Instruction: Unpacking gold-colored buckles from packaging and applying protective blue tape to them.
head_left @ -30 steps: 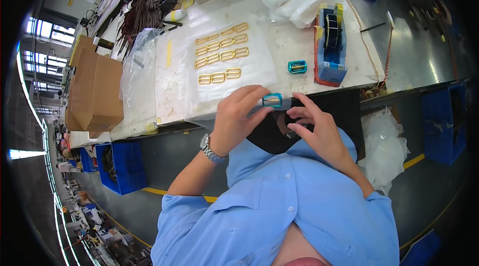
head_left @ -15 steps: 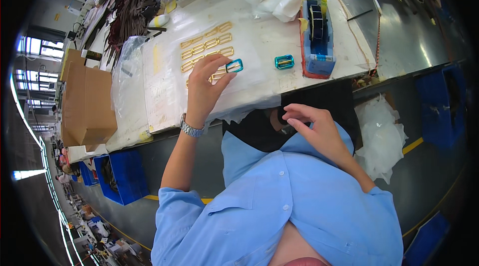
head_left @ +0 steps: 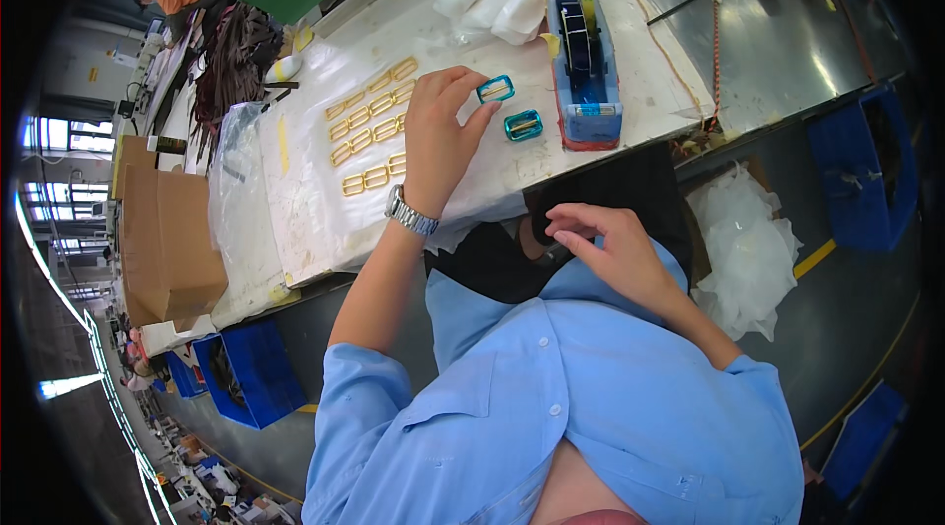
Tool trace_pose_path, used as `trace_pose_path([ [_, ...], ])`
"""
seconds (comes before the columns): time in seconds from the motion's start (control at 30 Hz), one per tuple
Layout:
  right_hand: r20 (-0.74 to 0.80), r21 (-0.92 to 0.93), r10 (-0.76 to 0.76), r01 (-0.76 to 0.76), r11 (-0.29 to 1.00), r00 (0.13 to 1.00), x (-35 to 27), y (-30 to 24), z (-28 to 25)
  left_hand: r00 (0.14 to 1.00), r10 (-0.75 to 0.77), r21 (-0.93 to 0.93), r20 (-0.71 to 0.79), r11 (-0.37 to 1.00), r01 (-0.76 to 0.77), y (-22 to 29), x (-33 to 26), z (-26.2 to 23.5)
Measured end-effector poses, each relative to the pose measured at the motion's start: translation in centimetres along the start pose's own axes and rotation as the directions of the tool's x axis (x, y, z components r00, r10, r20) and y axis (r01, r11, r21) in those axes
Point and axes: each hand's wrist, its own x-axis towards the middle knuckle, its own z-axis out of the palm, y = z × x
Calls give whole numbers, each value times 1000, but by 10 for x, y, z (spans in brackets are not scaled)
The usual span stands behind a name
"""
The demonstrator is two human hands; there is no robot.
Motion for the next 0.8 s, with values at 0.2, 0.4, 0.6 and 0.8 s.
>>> trace_pose_path([
  [0.2,-19,6,-5,5,1000,1000,3,1,-1,999,-12,7,36,1000,12,-12,2,12],
  [0.4,-16,19,-1,1,1000,1000,0,1,3,997,46,29,61,998,-48,-15,1,20],
  [0.6,-307,139,-83,131,982,948,1,-26,-13,999,32,66,11,997,-32,-5,-2,-7],
  [0.8,-531,-196,-255,176,965,808,53,-36,-65,971,231,-105,-63,966,-236,65,16,-16],
])
